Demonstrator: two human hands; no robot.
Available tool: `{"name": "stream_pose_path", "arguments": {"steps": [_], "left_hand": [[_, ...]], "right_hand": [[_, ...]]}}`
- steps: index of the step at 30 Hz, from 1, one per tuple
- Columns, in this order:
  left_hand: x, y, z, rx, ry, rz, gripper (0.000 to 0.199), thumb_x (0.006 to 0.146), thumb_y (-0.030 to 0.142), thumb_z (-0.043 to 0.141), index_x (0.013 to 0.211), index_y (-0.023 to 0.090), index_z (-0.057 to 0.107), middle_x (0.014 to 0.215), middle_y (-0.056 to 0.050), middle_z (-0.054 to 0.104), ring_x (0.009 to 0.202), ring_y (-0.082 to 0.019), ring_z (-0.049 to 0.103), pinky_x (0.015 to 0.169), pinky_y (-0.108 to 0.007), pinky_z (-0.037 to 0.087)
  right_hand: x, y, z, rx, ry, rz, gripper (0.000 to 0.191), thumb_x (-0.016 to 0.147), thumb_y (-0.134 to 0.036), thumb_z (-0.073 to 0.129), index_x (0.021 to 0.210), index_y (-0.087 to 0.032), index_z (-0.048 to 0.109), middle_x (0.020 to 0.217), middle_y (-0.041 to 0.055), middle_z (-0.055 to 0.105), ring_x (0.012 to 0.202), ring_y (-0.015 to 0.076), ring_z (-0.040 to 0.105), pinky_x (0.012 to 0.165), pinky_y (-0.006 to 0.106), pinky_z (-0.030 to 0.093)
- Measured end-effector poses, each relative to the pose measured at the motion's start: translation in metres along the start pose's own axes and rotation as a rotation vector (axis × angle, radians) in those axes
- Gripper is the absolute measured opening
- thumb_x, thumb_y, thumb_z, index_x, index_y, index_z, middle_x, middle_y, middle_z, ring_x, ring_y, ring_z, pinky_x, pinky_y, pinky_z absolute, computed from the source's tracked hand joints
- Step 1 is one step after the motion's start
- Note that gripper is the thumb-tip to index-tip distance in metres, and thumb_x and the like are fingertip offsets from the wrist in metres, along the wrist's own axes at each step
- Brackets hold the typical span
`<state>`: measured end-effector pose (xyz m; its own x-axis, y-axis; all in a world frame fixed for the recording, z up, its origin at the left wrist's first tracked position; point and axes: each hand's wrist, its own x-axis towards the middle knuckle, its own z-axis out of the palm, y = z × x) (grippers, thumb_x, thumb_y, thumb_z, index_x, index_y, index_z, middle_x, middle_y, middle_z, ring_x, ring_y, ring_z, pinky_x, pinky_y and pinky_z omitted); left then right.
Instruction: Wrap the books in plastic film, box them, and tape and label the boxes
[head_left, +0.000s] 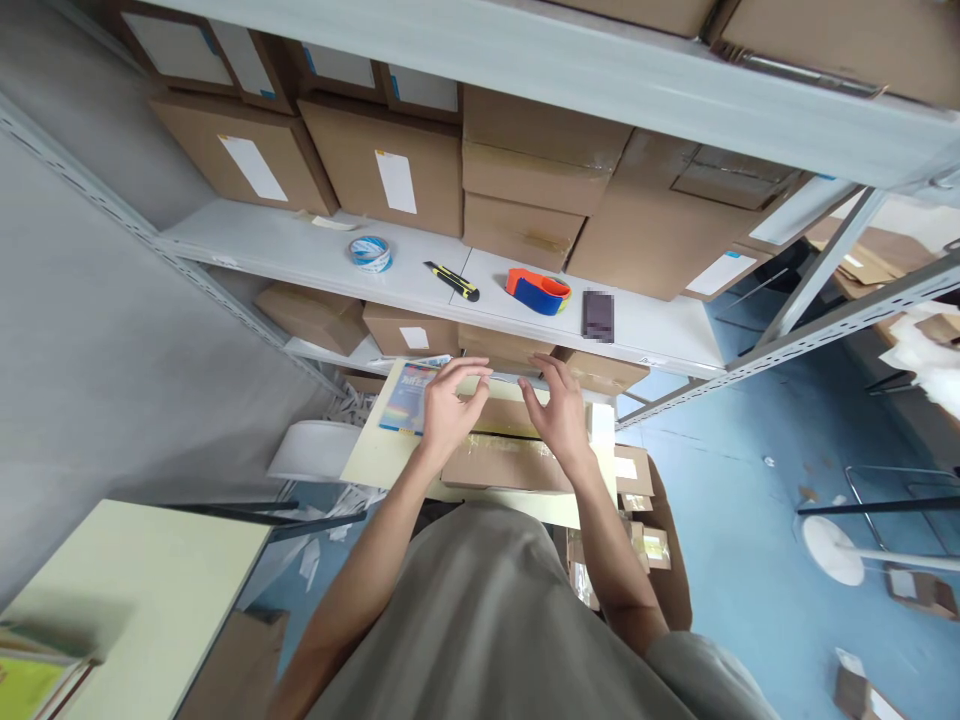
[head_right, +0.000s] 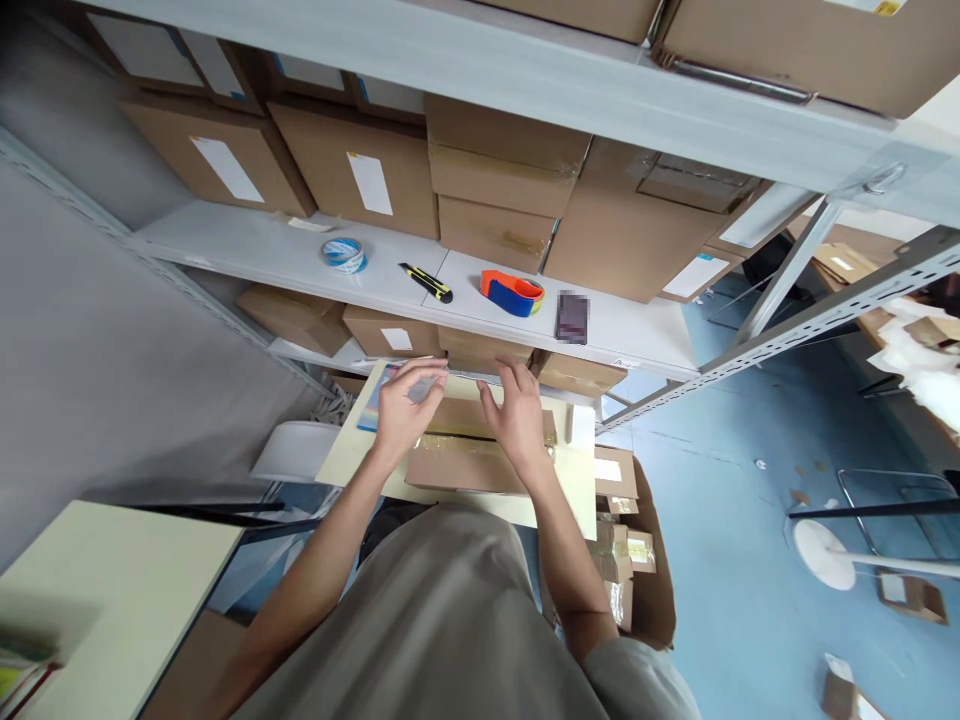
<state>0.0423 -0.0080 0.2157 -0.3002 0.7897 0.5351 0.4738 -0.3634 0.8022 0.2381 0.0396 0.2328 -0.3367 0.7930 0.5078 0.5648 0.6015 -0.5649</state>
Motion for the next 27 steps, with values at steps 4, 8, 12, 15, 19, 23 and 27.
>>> {"name": "stream_pose_path", "arguments": {"steps": [4, 8, 12, 15, 19, 23, 27], "left_hand": [[0.001, 0.002, 0.002, 0.008, 0.029, -0.003, 0.007, 0.097, 0.028, 0.071, 0.095, 0.027, 0.078, 0.119, -0.004, 0.079, 0.115, -0.025, 0.075, 0.11, -0.046, 0.057], [0.008, 0.005, 0.005, -0.005, 0.036, 0.005, 0.009, 0.099, 0.028, 0.071, 0.094, 0.027, 0.079, 0.118, -0.003, 0.08, 0.113, -0.024, 0.075, 0.108, -0.043, 0.058], [0.024, 0.007, 0.013, -0.034, 0.003, 0.044, 0.023, 0.104, 0.021, 0.058, 0.109, 0.027, 0.08, 0.12, -0.004, 0.08, 0.116, -0.023, 0.075, 0.108, -0.04, 0.057], [0.036, 0.012, 0.02, -0.042, -0.018, 0.057, 0.035, 0.105, 0.015, 0.048, 0.118, 0.026, 0.079, 0.121, -0.004, 0.08, 0.117, -0.022, 0.074, 0.107, -0.039, 0.057], [0.044, 0.017, 0.028, -0.019, -0.038, 0.072, 0.032, 0.105, 0.017, 0.053, 0.121, 0.027, 0.078, 0.122, -0.004, 0.08, 0.118, -0.024, 0.074, 0.107, -0.04, 0.058], [0.036, 0.008, 0.027, -0.013, -0.059, 0.052, 0.031, 0.103, 0.016, 0.054, 0.121, 0.027, 0.077, 0.122, -0.005, 0.08, 0.116, -0.024, 0.075, 0.106, -0.04, 0.058], [0.012, -0.015, 0.017, -0.018, -0.078, -0.035, 0.029, 0.103, 0.018, 0.056, 0.119, 0.027, 0.077, 0.121, -0.005, 0.08, 0.116, -0.025, 0.076, 0.107, -0.043, 0.059]], "right_hand": [[0.002, 0.003, -0.001, -0.011, -0.009, -0.019, 0.036, 0.109, -0.041, 0.054, 0.141, -0.027, 0.063, 0.141, 0.0128, 0.068, 0.133, 0.0321, 0.064, 0.114, 0.053, 0.051], [0.029, 0.015, 0.003, -0.097, -0.017, -0.076, 0.036, 0.11, -0.038, 0.052, 0.141, -0.023, 0.061, 0.141, 0.0156, 0.068, 0.133, 0.0336, 0.062, 0.115, 0.053, 0.049], [0.096, 0.044, 0.021, -0.279, -0.092, -0.025, 0.038, 0.108, -0.031, 0.051, 0.141, -0.014, 0.06, 0.136, 0.0231, 0.068, 0.13, 0.0384, 0.061, 0.114, 0.057, 0.045], [0.149, 0.067, 0.039, -0.409, -0.161, 0.083, 0.04, 0.104, -0.019, 0.052, 0.141, -0.004, 0.056, 0.132, 0.0293, 0.068, 0.126, 0.0379, 0.062, 0.114, 0.056, 0.043], [0.187, 0.085, 0.058, -0.517, -0.246, 0.192, 0.04, 0.102, -0.008, 0.044, 0.139, 0.004, 0.055, 0.128, 0.0341, 0.069, 0.12, 0.0351, 0.065, 0.109, 0.054, 0.044], [0.189, 0.095, 0.063, -0.543, -0.293, 0.249, 0.042, 0.104, -0.003, 0.033, 0.139, 0.004, 0.055, 0.125, 0.0332, 0.071, 0.116, 0.0321, 0.069, 0.105, 0.049, 0.046], [0.171, 0.1, 0.057, -0.509, -0.298, 0.262, 0.039, 0.107, -0.011, 0.043, 0.142, 0.001, 0.054, 0.119, 0.031, 0.074, 0.111, 0.0342, 0.072, 0.103, 0.048, 0.048]]}}
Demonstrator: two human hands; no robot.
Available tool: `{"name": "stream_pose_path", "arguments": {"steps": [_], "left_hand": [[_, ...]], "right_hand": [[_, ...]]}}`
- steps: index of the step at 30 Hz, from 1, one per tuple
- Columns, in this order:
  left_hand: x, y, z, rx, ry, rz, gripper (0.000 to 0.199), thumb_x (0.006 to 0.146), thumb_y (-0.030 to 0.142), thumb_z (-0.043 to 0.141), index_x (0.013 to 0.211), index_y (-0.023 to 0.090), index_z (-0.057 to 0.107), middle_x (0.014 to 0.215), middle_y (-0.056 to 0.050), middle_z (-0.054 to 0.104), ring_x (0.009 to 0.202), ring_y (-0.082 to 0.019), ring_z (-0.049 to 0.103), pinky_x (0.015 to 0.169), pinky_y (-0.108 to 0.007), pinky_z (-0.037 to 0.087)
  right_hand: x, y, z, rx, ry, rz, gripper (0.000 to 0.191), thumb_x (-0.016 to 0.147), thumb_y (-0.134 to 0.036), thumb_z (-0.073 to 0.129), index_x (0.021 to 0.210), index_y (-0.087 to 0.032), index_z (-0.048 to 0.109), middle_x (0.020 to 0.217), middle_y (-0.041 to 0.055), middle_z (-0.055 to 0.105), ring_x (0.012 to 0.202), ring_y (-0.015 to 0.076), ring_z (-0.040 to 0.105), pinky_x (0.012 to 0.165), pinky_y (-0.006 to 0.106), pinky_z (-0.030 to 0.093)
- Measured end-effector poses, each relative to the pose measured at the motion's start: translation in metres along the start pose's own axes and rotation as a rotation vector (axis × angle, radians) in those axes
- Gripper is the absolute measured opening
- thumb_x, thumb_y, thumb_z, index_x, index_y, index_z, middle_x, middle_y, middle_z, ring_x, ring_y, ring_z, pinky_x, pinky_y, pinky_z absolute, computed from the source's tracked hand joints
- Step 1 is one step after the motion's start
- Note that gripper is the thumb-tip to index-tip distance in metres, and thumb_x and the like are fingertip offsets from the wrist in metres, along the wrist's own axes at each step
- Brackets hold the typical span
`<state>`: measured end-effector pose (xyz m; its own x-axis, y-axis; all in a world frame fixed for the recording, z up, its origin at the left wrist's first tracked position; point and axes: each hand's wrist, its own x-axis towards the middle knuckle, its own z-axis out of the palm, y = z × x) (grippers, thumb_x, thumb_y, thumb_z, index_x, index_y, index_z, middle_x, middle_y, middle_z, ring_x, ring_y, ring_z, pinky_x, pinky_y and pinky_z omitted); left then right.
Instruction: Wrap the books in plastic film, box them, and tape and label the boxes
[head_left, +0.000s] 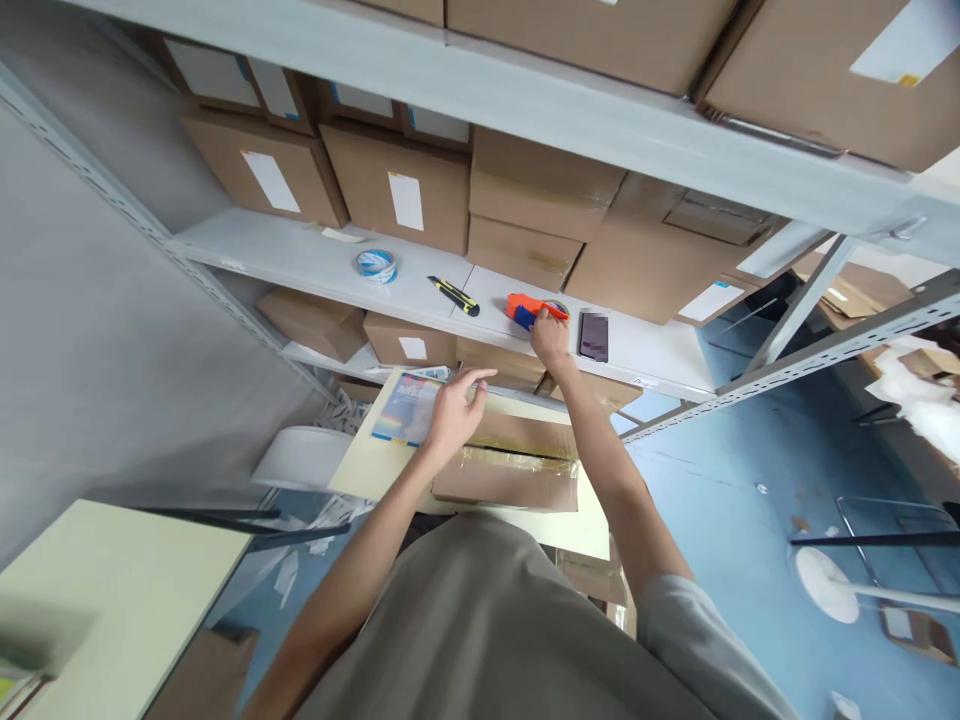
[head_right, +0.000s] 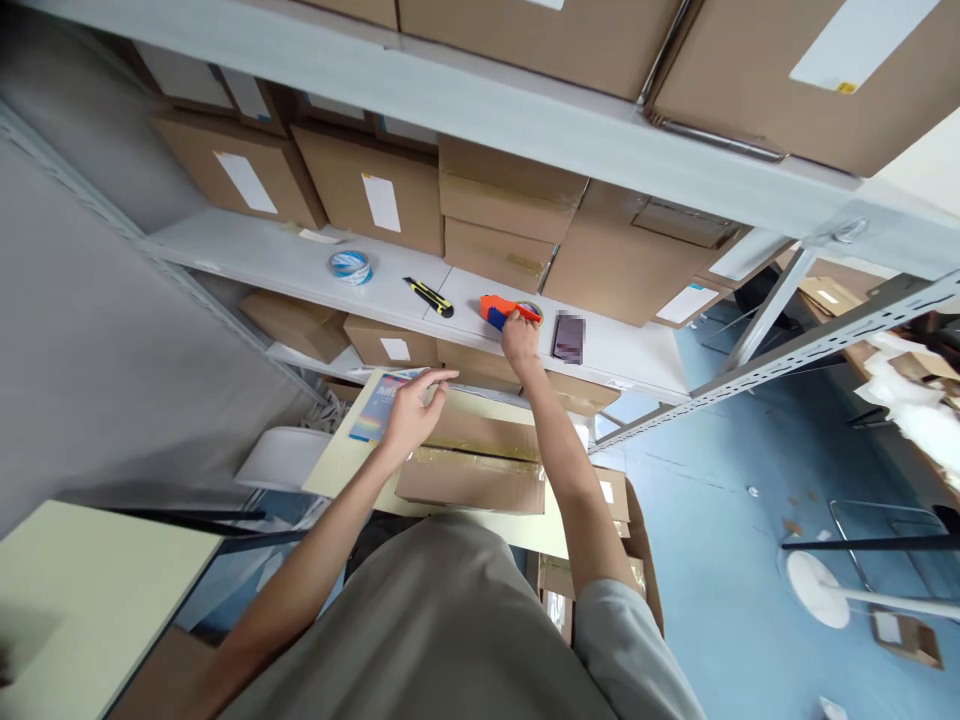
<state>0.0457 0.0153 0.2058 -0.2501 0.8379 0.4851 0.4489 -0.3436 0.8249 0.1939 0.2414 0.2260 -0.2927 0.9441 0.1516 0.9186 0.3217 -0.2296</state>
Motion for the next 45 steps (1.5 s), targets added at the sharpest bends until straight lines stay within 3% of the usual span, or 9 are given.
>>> {"name": "stream_pose_path", "arguments": {"steps": [3, 7, 11, 14, 21, 28, 33, 39, 45], "left_hand": [[-0.025, -0.013, -0.006, -0.042, 0.02, -0.109, 0.024, 0.104, 0.026, 0.059, 0.119, 0.027, 0.077, 0.121, -0.005, 0.081, 0.118, -0.026, 0.075, 0.11, -0.044, 0.059], [-0.058, -0.009, -0.008, -0.14, 0.076, -0.234, 0.021, 0.102, 0.037, 0.069, 0.118, 0.024, 0.075, 0.116, -0.007, 0.08, 0.107, -0.023, 0.077, 0.102, -0.039, 0.063], [-0.083, 0.007, -0.009, -0.197, 0.066, -0.253, 0.022, 0.098, 0.04, 0.076, 0.113, 0.024, 0.074, 0.107, -0.005, 0.077, 0.095, -0.018, 0.076, 0.091, -0.032, 0.064], [-0.095, 0.015, -0.013, -0.164, 0.041, -0.27, 0.019, 0.098, 0.039, 0.076, 0.109, 0.023, 0.074, 0.105, -0.004, 0.075, 0.095, -0.017, 0.074, 0.091, -0.032, 0.062], [-0.112, 0.024, -0.025, 0.001, -0.095, -0.217, 0.014, 0.103, 0.037, 0.069, 0.108, 0.024, 0.072, 0.103, -0.005, 0.073, 0.093, -0.019, 0.068, 0.086, -0.034, 0.058], [-0.095, 0.044, -0.063, 0.072, -0.047, -0.181, 0.054, 0.097, 0.045, 0.076, 0.144, 0.025, 0.061, 0.136, -0.011, 0.066, 0.118, -0.025, 0.067, 0.096, -0.038, 0.059], [-0.079, 0.059, -0.091, 0.132, -0.192, -0.06, 0.043, 0.098, 0.04, 0.075, 0.139, 0.029, 0.068, 0.134, -0.008, 0.068, 0.126, -0.026, 0.065, 0.105, -0.042, 0.056], [-0.077, 0.062, -0.102, 0.149, -0.304, 0.013, 0.025, 0.101, 0.038, 0.073, 0.125, 0.03, 0.076, 0.119, -0.006, 0.077, 0.114, -0.025, 0.069, 0.105, -0.044, 0.055], [-0.075, 0.053, -0.116, 0.085, -0.346, -0.05, 0.02, 0.1, 0.038, 0.073, 0.117, 0.03, 0.078, 0.113, -0.005, 0.079, 0.109, -0.025, 0.071, 0.101, -0.043, 0.056]], "right_hand": [[-0.041, 0.004, 0.007, 0.173, 0.027, -0.031, 0.048, 0.108, -0.032, 0.054, 0.148, -0.005, 0.049, 0.116, 0.0266, 0.076, 0.107, 0.0375, 0.074, 0.099, 0.051, 0.054], [-0.137, -0.008, 0.021, 0.789, 0.006, -0.114, 0.051, 0.107, -0.063, 0.05, 0.132, -0.02, 0.058, 0.116, 0.0157, 0.078, 0.106, 0.031, 0.075, 0.095, 0.045, 0.061], [-0.224, -0.035, 0.027, 1.172, -0.09, -0.031, 0.056, 0.101, -0.071, 0.057, 0.129, -0.023, 0.061, 0.126, 0.0129, 0.076, 0.116, 0.0283, 0.073, 0.105, 0.044, 0.06], [-0.255, -0.05, 0.028, 1.306, -0.122, 0.056, 0.057, 0.099, -0.07, 0.063, 0.132, -0.023, 0.062, 0.128, 0.0116, 0.076, 0.117, 0.0271, 0.072, 0.108, 0.044, 0.057], [-0.272, -0.054, 0.037, 1.276, -0.153, 0.08, 0.063, 0.094, -0.077, 0.066, 0.127, -0.024, 0.059, 0.114, 0.0075, 0.073, 0.107, 0.0242, 0.069, 0.1, 0.04, 0.058], [-0.296, -0.028, 0.035, 0.991, -0.269, -0.176, 0.047, 0.1, -0.062, 0.067, 0.124, -0.025, 0.051, 0.116, 0.0094, 0.071, 0.102, 0.0244, 0.069, 0.092, 0.039, 0.058], [-0.3, -0.016, 0.023, 0.798, -0.257, -0.33, 0.038, 0.105, -0.051, 0.064, 0.125, -0.024, 0.045, 0.116, 0.0137, 0.072, 0.098, 0.0284, 0.073, 0.084, 0.041, 0.059], [-0.297, -0.007, 0.015, 0.576, -0.202, -0.442, 0.032, 0.105, -0.044, 0.06, 0.123, -0.024, 0.042, 0.104, 0.0134, 0.073, 0.086, 0.0293, 0.071, 0.074, 0.043, 0.059], [-0.287, -0.017, -0.002, 0.493, -0.244, -0.522, 0.032, 0.104, -0.04, 0.059, 0.127, -0.024, 0.043, 0.108, 0.0149, 0.074, 0.09, 0.0297, 0.072, 0.074, 0.043, 0.06]]}}
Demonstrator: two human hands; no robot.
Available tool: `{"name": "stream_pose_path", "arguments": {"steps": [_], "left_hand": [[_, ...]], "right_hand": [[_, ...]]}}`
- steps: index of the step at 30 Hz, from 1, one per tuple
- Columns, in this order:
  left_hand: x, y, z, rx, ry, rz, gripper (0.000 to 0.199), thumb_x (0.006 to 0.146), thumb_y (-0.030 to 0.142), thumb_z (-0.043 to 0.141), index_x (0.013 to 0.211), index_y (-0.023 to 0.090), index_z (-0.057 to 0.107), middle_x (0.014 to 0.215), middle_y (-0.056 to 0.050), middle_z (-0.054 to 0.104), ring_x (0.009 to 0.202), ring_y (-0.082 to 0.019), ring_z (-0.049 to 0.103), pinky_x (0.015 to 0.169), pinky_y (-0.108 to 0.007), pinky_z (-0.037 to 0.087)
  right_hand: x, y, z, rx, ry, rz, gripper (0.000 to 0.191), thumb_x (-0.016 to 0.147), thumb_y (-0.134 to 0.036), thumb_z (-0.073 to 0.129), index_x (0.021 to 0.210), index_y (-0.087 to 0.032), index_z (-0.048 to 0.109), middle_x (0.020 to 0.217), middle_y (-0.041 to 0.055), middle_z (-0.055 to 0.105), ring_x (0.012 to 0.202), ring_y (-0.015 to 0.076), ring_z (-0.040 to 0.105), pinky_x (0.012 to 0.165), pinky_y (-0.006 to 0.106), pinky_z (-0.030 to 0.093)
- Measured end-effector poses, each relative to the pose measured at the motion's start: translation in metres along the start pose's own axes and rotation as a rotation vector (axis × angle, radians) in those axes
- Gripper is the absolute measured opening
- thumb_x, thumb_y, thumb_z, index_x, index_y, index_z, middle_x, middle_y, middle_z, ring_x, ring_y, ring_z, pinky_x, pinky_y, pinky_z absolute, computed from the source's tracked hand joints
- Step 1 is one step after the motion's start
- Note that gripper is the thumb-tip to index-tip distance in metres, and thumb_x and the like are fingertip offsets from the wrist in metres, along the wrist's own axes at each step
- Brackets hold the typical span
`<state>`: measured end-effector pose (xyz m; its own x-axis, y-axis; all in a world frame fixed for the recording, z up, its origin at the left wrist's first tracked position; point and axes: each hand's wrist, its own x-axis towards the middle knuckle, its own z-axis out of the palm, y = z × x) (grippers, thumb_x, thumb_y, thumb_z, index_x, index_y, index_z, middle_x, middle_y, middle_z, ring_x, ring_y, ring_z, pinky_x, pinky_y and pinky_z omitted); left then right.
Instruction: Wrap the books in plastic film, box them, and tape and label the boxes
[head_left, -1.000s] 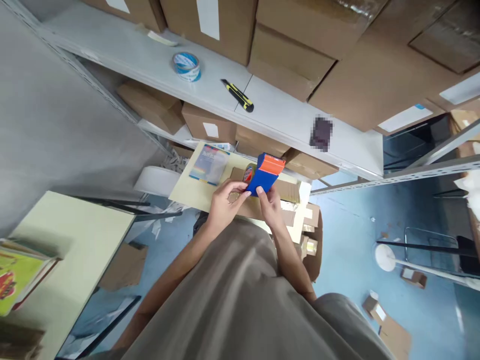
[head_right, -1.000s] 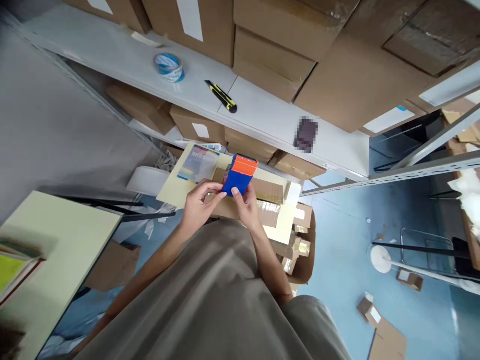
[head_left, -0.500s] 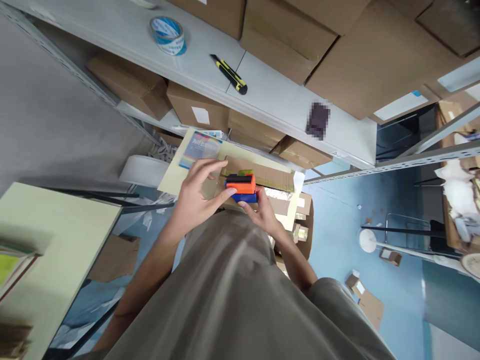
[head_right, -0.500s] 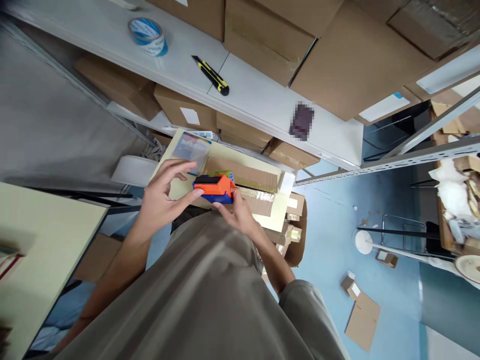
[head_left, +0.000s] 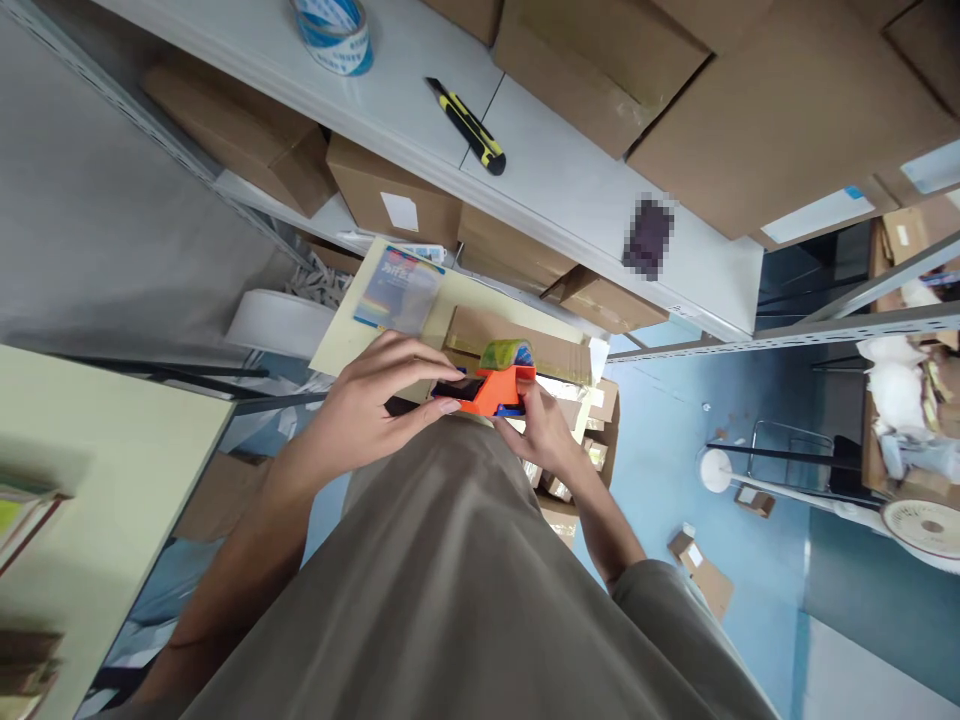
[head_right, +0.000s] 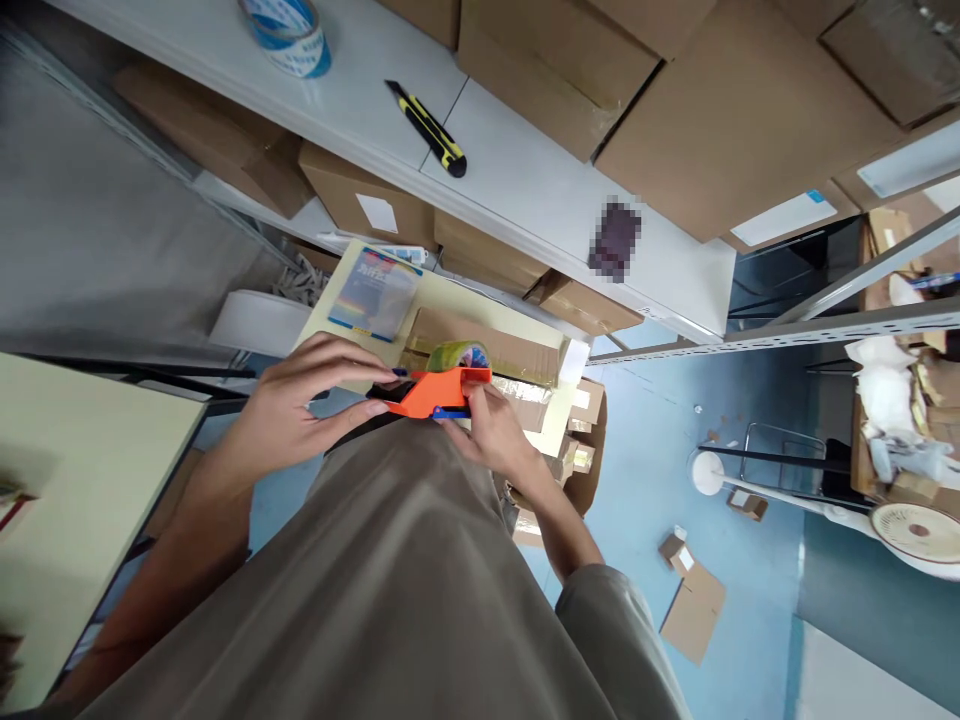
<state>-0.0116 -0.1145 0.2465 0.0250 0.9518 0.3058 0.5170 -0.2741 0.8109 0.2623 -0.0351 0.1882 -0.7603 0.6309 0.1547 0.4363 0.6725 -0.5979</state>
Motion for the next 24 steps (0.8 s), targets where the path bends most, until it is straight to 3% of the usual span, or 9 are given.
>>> {"name": "stream_pose_path", "arguments": {"steps": [3, 6, 9, 13, 16, 19, 24], "left_hand": [[0.002, -0.016, -0.008, -0.136, -0.011, -0.12, 0.019, 0.099, 0.04, 0.073, 0.112, 0.027, 0.078, 0.112, -0.006, 0.078, 0.108, -0.024, 0.072, 0.1, -0.04, 0.056], [0.006, -0.044, -0.006, -0.358, -0.051, -0.358, 0.027, 0.098, 0.047, 0.073, 0.109, 0.023, 0.077, 0.108, -0.006, 0.078, 0.099, -0.022, 0.073, 0.091, -0.034, 0.058], [0.007, -0.076, 0.014, -0.637, -0.098, -0.579, 0.038, 0.09, 0.057, 0.079, 0.101, 0.021, 0.078, 0.098, -0.005, 0.078, 0.089, -0.021, 0.073, 0.081, -0.031, 0.058], [-0.006, -0.095, 0.055, -0.881, -0.021, -0.774, 0.048, 0.076, 0.063, 0.087, 0.09, 0.019, 0.076, 0.089, -0.005, 0.077, 0.085, -0.021, 0.07, 0.078, -0.031, 0.057], [-0.019, -0.094, 0.075, -0.959, 0.005, -0.844, 0.047, 0.075, 0.063, 0.088, 0.086, 0.019, 0.076, 0.085, -0.005, 0.075, 0.083, -0.02, 0.068, 0.08, -0.031, 0.055], [-0.022, -0.099, 0.074, -0.992, 0.033, -0.897, 0.045, 0.074, 0.06, 0.09, 0.085, 0.018, 0.077, 0.084, -0.005, 0.074, 0.082, -0.02, 0.066, 0.08, -0.031, 0.052], [-0.013, -0.131, 0.065, -0.963, 0.141, -0.921, 0.04, 0.076, 0.056, 0.089, 0.082, 0.018, 0.076, 0.079, -0.003, 0.069, 0.076, -0.017, 0.059, 0.075, -0.03, 0.046]], "right_hand": [[0.014, -0.015, -0.01, -0.033, -0.064, 0.038, 0.035, 0.1, -0.042, 0.063, 0.124, -0.024, 0.045, 0.102, 0.0121, 0.074, 0.087, 0.0297, 0.072, 0.072, 0.041, 0.058], [0.029, -0.03, -0.02, -0.071, -0.186, 0.17, 0.041, 0.096, -0.048, 0.065, 0.123, -0.023, 0.048, 0.095, 0.0091, 0.073, 0.079, 0.0281, 0.07, 0.068, 0.038, 0.054], [0.045, -0.04, -0.029, -0.087, -0.339, 0.353, 0.046, 0.099, -0.06, 0.063, 0.123, -0.022, 0.054, 0.091, 0.0067, 0.073, 0.072, 0.0249, 0.068, 0.066, 0.035, 0.049], [0.06, -0.048, -0.042, -0.105, -0.519, 0.539, 0.049, 0.102, -0.071, 0.057, 0.113, -0.023, 0.061, 0.083, 0.0037, 0.073, 0.069, 0.0218, 0.066, 0.063, 0.032, 0.043], [0.069, -0.052, -0.059, -0.121, -0.68, 0.627, 0.052, 0.101, -0.074, 0.057, 0.103, -0.022, 0.065, 0.082, 0.0041, 0.073, 0.069, 0.0208, 0.065, 0.063, 0.031, 0.04], [0.08, -0.057, -0.087, -0.101, -0.797, 0.727, 0.056, 0.098, -0.077, 0.059, 0.102, -0.022, 0.068, 0.083, 0.0045, 0.074, 0.069, 0.0202, 0.066, 0.061, 0.03, 0.039], [0.101, -0.06, -0.131, -0.165, -0.804, 0.837, 0.057, 0.097, -0.077, 0.06, 0.101, -0.02, 0.07, 0.078, 0.0037, 0.073, 0.064, 0.0183, 0.063, 0.059, 0.031, 0.039]]}}
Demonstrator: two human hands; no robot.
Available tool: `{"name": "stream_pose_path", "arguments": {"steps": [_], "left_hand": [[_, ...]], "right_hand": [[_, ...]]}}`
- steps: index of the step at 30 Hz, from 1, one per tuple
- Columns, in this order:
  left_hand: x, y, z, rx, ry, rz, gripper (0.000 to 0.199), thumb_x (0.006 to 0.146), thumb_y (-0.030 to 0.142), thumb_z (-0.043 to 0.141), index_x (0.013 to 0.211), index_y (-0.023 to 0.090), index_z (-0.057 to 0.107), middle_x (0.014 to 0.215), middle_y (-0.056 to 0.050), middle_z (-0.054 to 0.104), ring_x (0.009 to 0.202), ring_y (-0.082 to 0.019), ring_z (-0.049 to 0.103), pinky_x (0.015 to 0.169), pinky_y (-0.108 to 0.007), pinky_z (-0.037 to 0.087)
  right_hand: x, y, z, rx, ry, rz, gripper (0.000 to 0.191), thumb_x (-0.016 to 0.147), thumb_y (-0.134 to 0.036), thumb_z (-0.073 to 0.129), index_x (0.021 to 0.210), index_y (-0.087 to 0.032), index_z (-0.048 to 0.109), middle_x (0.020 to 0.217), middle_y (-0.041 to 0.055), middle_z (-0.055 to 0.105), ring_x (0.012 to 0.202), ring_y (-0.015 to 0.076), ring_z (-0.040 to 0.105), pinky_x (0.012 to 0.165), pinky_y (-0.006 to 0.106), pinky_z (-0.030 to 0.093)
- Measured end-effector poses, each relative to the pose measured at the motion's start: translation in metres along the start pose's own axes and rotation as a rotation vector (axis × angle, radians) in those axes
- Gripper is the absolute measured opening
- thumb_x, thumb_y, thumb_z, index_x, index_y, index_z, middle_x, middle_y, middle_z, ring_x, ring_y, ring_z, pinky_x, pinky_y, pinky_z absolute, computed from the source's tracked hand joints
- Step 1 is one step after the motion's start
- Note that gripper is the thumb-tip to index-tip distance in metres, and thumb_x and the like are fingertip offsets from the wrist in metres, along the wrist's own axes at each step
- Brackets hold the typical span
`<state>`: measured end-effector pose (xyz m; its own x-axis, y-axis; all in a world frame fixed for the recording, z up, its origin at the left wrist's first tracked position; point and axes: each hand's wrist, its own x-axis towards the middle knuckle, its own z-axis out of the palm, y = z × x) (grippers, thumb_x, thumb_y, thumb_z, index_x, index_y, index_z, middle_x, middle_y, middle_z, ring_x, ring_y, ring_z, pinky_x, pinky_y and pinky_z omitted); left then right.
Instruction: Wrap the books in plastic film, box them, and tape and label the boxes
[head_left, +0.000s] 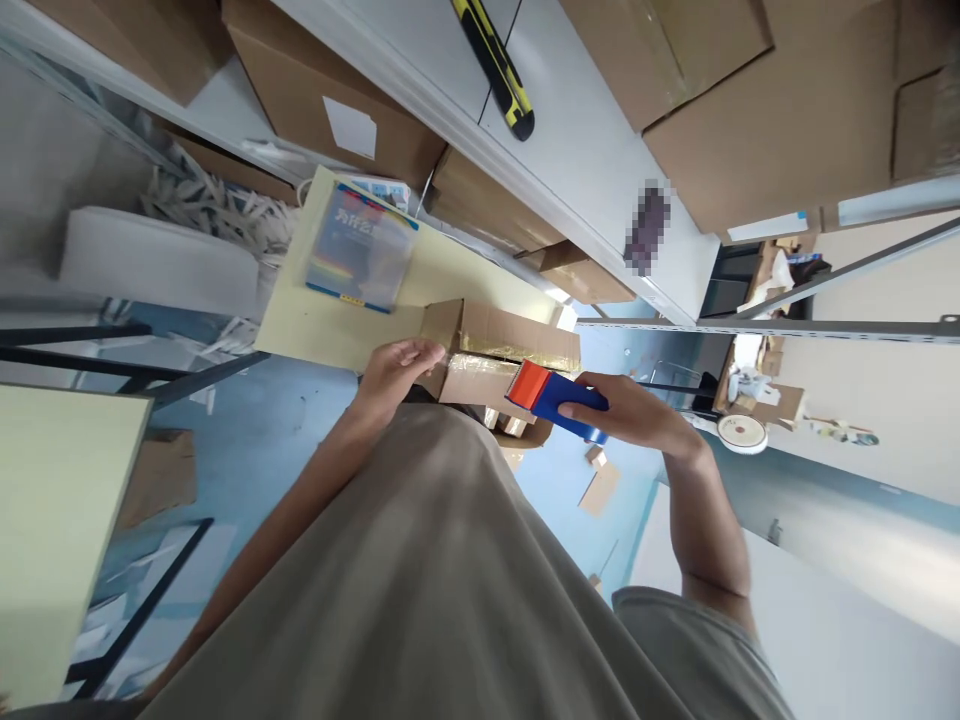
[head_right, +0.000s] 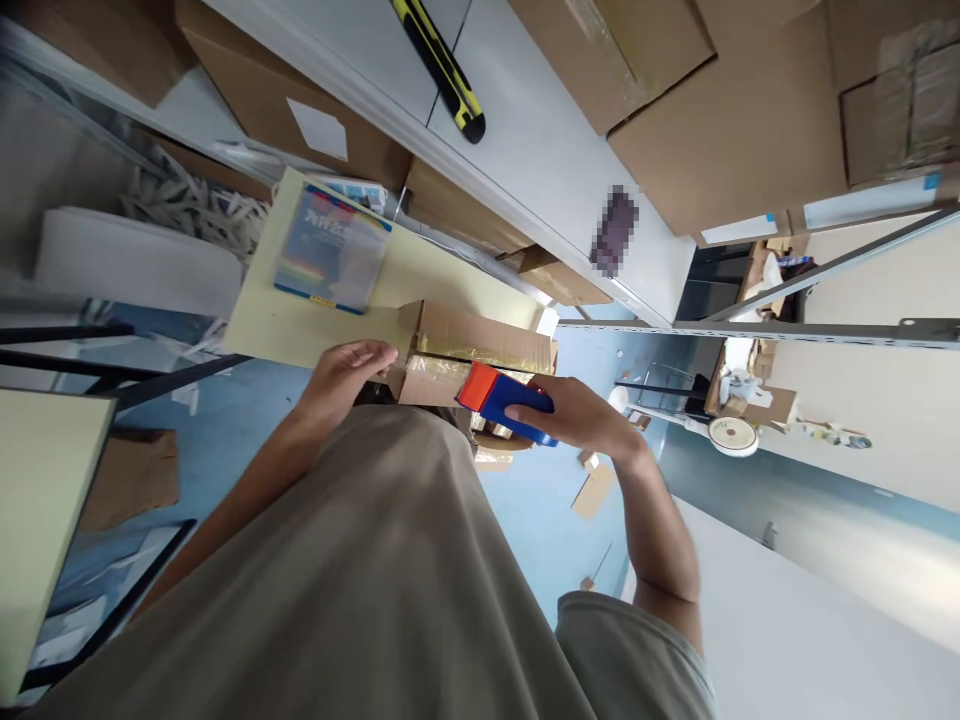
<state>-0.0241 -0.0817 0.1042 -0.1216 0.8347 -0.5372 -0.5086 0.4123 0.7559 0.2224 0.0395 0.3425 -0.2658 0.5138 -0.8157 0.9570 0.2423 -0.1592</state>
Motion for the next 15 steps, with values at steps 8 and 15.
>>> {"name": "stream_pose_path", "arguments": {"steps": [8, 15], "left_hand": [[0.019, -0.015, -0.011, -0.045, 0.017, -0.017, 0.039, 0.076, 0.055, 0.087, 0.073, 0.019, 0.072, 0.074, -0.003, 0.063, 0.073, -0.017, 0.056, 0.073, -0.031, 0.046], [0.036, -0.039, -0.015, -0.184, 0.086, -0.084, 0.046, 0.065, 0.058, 0.095, 0.076, 0.017, 0.075, 0.074, -0.003, 0.066, 0.068, -0.014, 0.056, 0.068, -0.029, 0.047]], "right_hand": [[0.028, -0.018, -0.016, -0.044, -0.026, -0.001, 0.061, 0.096, -0.08, 0.057, 0.091, -0.021, 0.066, 0.075, 0.0031, 0.07, 0.065, 0.0172, 0.061, 0.061, 0.031, 0.036], [0.061, -0.026, -0.017, -0.118, -0.057, -0.059, 0.059, 0.097, -0.078, 0.057, 0.08, -0.021, 0.06, 0.07, 0.0022, 0.066, 0.063, 0.0153, 0.057, 0.06, 0.031, 0.03]]}}
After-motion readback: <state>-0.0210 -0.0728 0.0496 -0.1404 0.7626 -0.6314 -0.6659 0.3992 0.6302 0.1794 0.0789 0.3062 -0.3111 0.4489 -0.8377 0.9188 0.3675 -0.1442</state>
